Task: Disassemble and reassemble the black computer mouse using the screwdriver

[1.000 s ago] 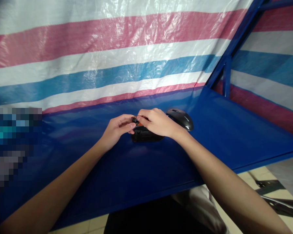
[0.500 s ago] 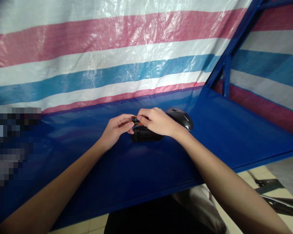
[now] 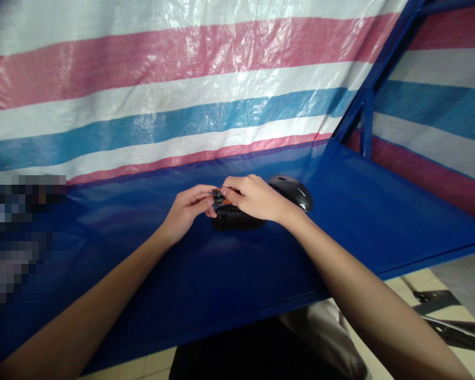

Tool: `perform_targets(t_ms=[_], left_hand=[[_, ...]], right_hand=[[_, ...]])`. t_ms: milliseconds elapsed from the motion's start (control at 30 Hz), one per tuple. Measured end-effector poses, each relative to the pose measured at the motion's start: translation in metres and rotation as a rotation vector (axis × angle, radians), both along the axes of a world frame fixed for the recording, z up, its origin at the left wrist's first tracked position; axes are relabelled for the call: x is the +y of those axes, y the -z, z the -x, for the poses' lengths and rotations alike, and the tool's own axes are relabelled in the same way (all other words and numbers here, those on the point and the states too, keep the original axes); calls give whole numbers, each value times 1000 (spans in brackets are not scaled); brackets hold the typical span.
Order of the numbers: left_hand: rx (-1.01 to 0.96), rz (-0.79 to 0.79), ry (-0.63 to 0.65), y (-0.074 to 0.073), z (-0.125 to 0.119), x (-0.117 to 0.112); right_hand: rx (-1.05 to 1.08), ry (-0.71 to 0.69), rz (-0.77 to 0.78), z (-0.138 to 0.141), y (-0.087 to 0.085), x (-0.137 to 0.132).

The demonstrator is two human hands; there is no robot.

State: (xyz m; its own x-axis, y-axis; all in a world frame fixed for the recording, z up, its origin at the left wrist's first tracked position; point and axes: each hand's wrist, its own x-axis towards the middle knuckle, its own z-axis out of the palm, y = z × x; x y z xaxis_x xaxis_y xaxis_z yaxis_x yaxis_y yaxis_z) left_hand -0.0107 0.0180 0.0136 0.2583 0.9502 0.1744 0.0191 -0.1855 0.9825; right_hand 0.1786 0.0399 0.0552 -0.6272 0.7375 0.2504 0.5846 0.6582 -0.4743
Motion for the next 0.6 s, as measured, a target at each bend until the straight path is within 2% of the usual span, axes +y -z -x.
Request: perform_targets(t_ms=[467, 600], left_hand=[[18, 38, -39, 1, -1, 2], [68, 7, -35, 1, -3, 0]], right_hand=[[-12, 17, 4, 0, 1, 1], [-36, 32, 2, 0, 0, -1]])
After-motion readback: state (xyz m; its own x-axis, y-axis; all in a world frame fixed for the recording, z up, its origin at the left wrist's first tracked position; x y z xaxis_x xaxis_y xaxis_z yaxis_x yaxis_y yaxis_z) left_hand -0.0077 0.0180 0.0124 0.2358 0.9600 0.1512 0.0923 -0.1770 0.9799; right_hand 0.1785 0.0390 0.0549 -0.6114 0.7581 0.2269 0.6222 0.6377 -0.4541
